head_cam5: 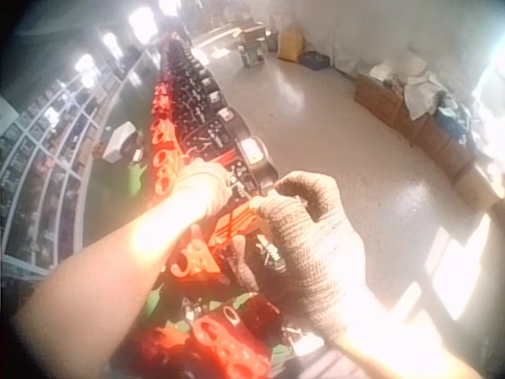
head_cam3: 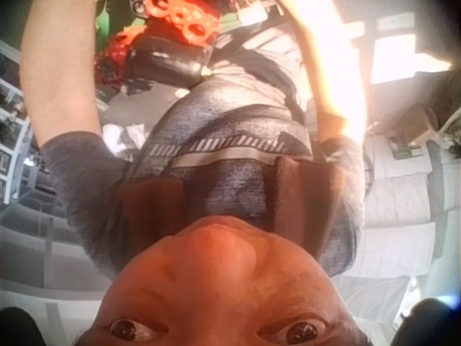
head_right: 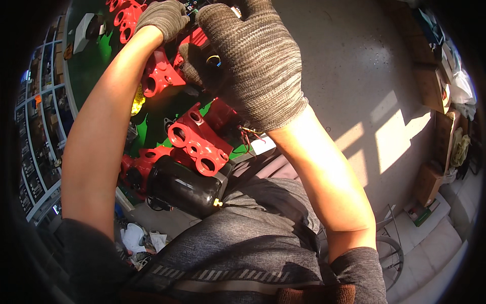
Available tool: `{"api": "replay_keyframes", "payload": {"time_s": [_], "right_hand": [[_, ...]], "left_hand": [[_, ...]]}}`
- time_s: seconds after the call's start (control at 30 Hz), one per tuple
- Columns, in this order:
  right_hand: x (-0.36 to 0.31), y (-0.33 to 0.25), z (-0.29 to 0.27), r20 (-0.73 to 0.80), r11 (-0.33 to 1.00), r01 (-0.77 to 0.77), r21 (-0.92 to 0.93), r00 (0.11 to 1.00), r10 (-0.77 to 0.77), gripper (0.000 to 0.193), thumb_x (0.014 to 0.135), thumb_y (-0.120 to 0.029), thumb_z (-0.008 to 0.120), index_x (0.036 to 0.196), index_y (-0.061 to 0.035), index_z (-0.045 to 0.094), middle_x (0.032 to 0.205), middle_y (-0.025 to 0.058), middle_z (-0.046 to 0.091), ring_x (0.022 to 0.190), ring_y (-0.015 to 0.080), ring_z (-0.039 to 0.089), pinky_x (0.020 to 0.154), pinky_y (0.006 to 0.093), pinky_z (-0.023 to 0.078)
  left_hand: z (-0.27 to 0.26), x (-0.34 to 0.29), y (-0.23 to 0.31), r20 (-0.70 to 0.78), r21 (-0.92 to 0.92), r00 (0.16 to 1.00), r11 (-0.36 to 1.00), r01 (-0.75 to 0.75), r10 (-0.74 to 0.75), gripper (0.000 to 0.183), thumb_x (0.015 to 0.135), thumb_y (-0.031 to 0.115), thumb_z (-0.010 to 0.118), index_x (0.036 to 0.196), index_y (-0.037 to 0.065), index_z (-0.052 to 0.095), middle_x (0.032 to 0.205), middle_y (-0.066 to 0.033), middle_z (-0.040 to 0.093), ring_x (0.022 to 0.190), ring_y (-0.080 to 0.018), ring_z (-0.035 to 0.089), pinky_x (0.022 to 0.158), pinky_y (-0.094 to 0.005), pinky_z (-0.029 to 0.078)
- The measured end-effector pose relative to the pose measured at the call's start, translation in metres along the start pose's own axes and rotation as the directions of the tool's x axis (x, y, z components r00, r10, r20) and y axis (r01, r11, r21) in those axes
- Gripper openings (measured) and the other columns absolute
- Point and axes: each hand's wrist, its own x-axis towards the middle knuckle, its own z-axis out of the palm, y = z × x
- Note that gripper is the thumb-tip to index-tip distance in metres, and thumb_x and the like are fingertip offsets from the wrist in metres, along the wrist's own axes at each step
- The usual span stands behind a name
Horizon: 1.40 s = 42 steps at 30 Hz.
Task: The person uses a screwdriver to secure wiring inside electrical housing components on a series of pump motors and uses a small tool to strip or manipulate wire ends.
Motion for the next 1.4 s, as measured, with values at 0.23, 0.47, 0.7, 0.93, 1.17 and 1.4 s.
{"api": "replay_keyframes", "payload": {"time_s": [0.23, 0.47, 0.7, 0.93, 1.17, 1.4], "right_hand": [[-0.001, 0.033, 0.001, 0.094, 0.948, 0.264, 0.176, 0.955, -0.283, 0.033, 0.086, -0.018, 0.072, 0.113, -0.0038, 0.06, 0.096, 0.0054, 0.063, 0.07, 0.0138, 0.061, 0.063, 0.0242, 0.05], [0.02, -0.014, -0.034, 0.681, 0.312, -0.828, 0.466, 0.56, 0.472, 0.045, 0.071, 0.001, 0.075, 0.113, -0.0085, 0.062, 0.1, 0.0132, 0.06, 0.073, 0.024, 0.064, 0.069, 0.0289, 0.054], [0.008, 0.021, -0.019, 0.189, 0.958, 0.242, 0.156, 0.944, -0.27, 0.033, 0.075, -0.001, 0.075, 0.104, -0.0118, 0.065, 0.103, 0.0164, 0.061, 0.076, 0.0286, 0.066, 0.071, 0.0309, 0.055], [0.001, 0.025, -0.008, 0.095, 0.901, 0.166, 0.401, 0.971, -0.221, 0.033, 0.077, 0.003, 0.071, 0.105, -0.0105, 0.064, 0.104, 0.0162, 0.059, 0.087, 0.0322, 0.066, 0.072, 0.0332, 0.055], [0.0, 0.024, -0.017, 0.212, 0.937, 0.258, 0.236, 0.927, -0.309, 0.042, 0.072, -0.003, 0.074, 0.112, -0.0121, 0.064, 0.111, 0.016, 0.06, 0.099, 0.0354, 0.06, 0.082, 0.041, 0.053], [0.011, 0.013, -0.025, 0.358, 0.952, 0.284, 0.116, 0.882, -0.307, 0.04, 0.071, -0.004, 0.074, 0.109, -0.0139, 0.066, 0.114, 0.014, 0.061, 0.1, 0.0351, 0.06, 0.082, 0.0392, 0.054]], "left_hand": [[-0.006, 0.005, 0.008, 0.008, -0.002, 1.0, 1.0, -0.023, 0.023, 0.022, 0.087, 0.026, 0.061, 0.08, 0.01, 0.075, 0.09, -0.0134, 0.074, 0.092, -0.0284, 0.07, 0.083, -0.0387, 0.052], [-0.014, -0.01, 0.009, -0.039, -0.04, 0.999, 0.999, -0.012, 0.01, 0.023, 0.087, 0.026, 0.062, 0.088, 0.009, 0.076, 0.093, -0.0155, 0.073, 0.091, -0.0312, 0.07, 0.086, -0.0411, 0.054], [-0.03, -0.002, 0.02, 0.151, -0.044, 0.984, 0.994, 0.104, -0.096, 0.021, 0.089, 0.023, 0.06, 0.091, 0.01, 0.077, 0.095, -0.0148, 0.073, 0.091, -0.0297, 0.071, 0.084, -0.0387, 0.056], [-0.033, -0.009, 0.016, 0.131, -0.123, 0.99, 0.989, 0.077, -0.061, 0.021, 0.09, 0.024, 0.062, 0.098, 0.01, 0.076, 0.102, -0.0139, 0.073, 0.098, -0.0292, 0.069, 0.087, -0.0384, 0.054], [-0.016, -0.005, 0.007, 0.035, -0.076, 0.999, 0.997, -0.004, 0.007, 0.019, 0.09, 0.027, 0.062, 0.095, 0.014, 0.076, 0.1, -0.009, 0.073, 0.096, -0.0266, 0.066, 0.09, -0.0354, 0.049], [-0.029, -0.009, 0.015, 0.085, -0.077, 0.996, 0.997, 0.026, -0.019, 0.02, 0.091, 0.026, 0.062, 0.097, 0.013, 0.076, 0.102, -0.0086, 0.074, 0.096, -0.0257, 0.068, 0.09, -0.0348, 0.049]]}}
